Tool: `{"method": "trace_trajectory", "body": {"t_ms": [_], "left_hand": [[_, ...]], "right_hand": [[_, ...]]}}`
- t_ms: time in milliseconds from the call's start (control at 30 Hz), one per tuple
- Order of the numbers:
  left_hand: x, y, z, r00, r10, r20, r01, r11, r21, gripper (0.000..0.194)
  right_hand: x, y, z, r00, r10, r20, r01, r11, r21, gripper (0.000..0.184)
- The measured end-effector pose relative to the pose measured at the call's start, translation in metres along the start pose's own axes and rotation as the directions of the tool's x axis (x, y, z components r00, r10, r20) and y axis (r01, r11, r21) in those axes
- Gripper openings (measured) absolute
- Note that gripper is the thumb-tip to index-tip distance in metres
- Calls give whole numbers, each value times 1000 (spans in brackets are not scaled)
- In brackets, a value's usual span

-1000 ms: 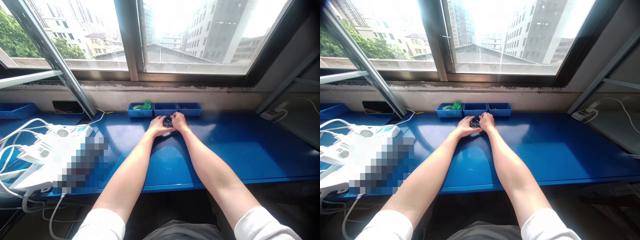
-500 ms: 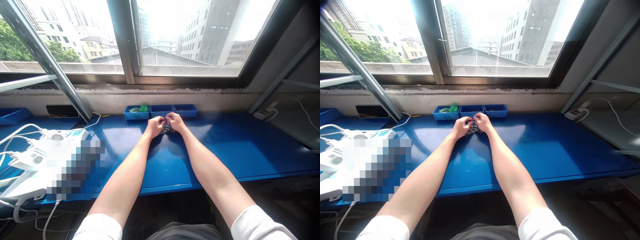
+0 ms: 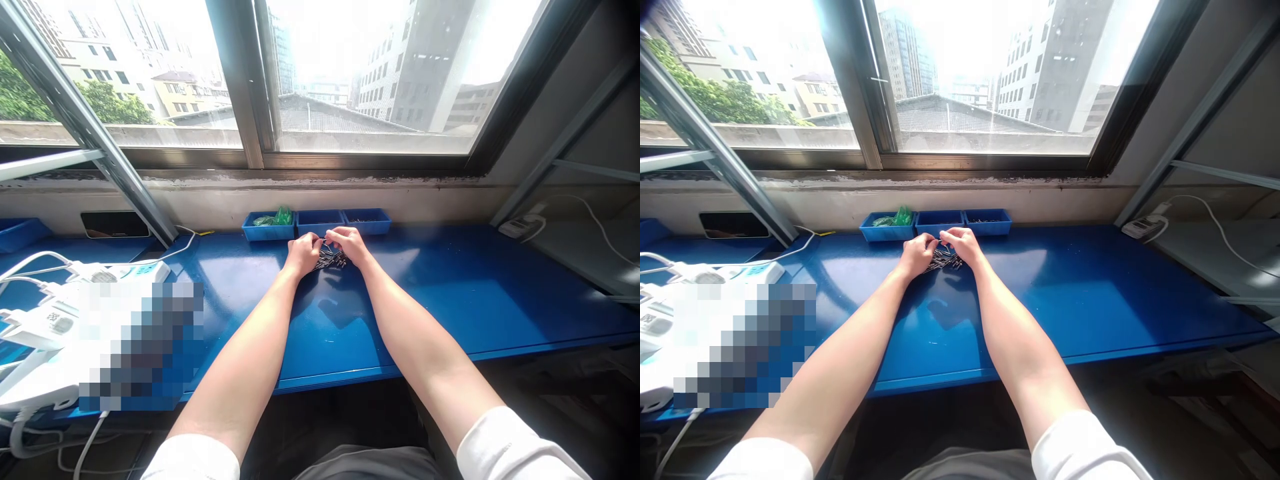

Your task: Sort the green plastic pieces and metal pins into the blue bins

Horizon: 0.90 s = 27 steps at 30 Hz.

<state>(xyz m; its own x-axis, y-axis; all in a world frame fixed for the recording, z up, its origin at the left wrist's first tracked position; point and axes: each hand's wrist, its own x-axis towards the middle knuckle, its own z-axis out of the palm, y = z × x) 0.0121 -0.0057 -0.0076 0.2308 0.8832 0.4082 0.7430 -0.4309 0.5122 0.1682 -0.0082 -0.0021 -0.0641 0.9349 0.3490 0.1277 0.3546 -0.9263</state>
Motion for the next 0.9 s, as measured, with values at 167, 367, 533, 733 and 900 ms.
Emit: {"method": "trace_trajectory", "body": {"t_ms": [167, 367, 533, 733, 900], "left_hand": [[0, -1, 1, 1000, -13, 10, 12, 1000, 17, 30], [-1, 3, -1, 998, -55, 28, 55, 998, 6, 32], [0, -1, 2, 989, -129, -70, 128, 992, -11, 35], [2, -10, 6, 982, -178, -62, 178, 984, 3, 32], [1, -10, 6, 981, -191, -40, 191, 981, 17, 32]], "right_hand": [[-1, 0, -2, 999, 34, 4, -35, 997, 63, 29], [1, 4, -3, 1000, 26, 15, -27, 997, 69, 30], [6, 7, -5, 981, -39, -189, 30, 998, -51, 29], [6, 8, -8, 939, -112, -325, -22, 924, -383, 39], [8, 11, -7, 932, -128, -338, -70, 854, -515, 47]]}}
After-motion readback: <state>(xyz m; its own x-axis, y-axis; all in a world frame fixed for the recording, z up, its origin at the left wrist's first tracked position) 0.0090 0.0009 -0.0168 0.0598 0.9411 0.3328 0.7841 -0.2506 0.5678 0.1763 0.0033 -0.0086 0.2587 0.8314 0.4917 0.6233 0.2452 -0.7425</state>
